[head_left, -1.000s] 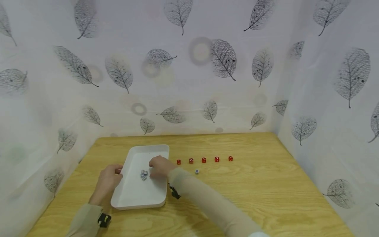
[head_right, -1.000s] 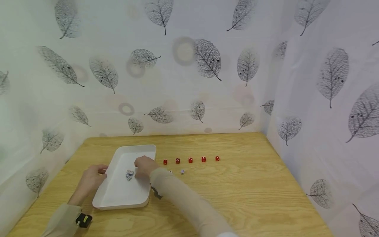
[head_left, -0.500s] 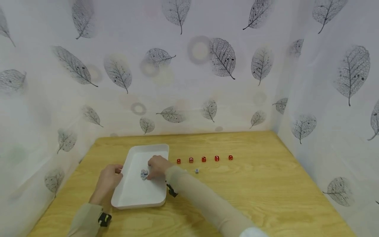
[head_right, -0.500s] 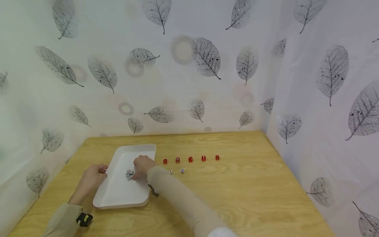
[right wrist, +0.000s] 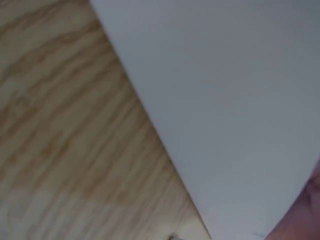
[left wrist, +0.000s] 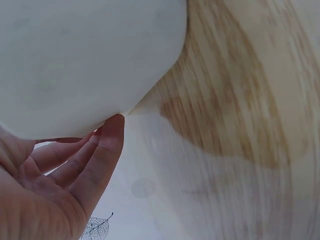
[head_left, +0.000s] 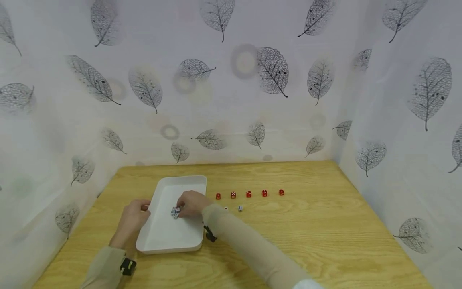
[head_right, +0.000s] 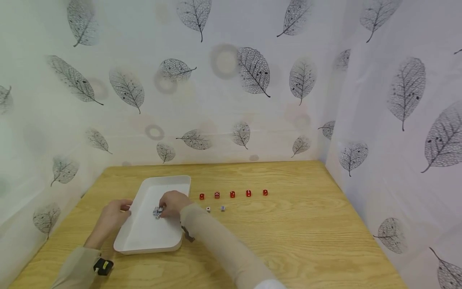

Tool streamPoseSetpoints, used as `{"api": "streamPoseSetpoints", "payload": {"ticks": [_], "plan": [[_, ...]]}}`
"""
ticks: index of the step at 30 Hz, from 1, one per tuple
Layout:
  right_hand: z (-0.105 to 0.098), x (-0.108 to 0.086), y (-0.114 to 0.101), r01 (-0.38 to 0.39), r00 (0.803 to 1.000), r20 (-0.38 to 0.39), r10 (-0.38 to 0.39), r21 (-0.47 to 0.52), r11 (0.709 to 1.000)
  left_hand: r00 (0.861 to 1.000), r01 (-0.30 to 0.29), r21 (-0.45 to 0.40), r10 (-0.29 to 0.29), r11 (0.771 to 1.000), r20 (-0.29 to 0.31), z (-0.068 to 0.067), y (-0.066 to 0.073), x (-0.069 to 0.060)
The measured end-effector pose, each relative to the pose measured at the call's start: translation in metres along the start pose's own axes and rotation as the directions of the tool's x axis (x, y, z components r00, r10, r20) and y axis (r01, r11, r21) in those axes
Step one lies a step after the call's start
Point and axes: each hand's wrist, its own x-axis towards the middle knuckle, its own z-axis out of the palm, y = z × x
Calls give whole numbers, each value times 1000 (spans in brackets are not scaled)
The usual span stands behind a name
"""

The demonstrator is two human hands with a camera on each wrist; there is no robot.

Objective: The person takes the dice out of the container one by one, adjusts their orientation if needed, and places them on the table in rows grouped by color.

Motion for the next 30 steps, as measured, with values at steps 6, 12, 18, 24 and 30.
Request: {"api": "streamPoseSetpoints", "payload": {"ticks": [6, 12, 18, 24, 30], "plan": [[5, 0, 2, 21, 999, -49, -22, -31, 999, 1000, 3, -8, -3, 1000, 3, 1, 1, 2], [5, -2, 5, 22, 999, -50, -22, 2, 1000, 1000, 12, -25, -12, 1000, 9, 0, 0, 0], [0, -9, 7, 68, 993, -93, -68, 1, 998, 1000, 17, -21, -17, 1000, 7, -2, -2, -1], [-8, -18, 8, 46, 995, -94, -41, 57, 997, 1000, 28, -14, -28, 999, 14, -4, 1, -2], [-15, -27, 13, 69, 992, -111, -59, 89, 994, 999, 28, -3, -28, 1000, 21, -2, 2, -1]]}}
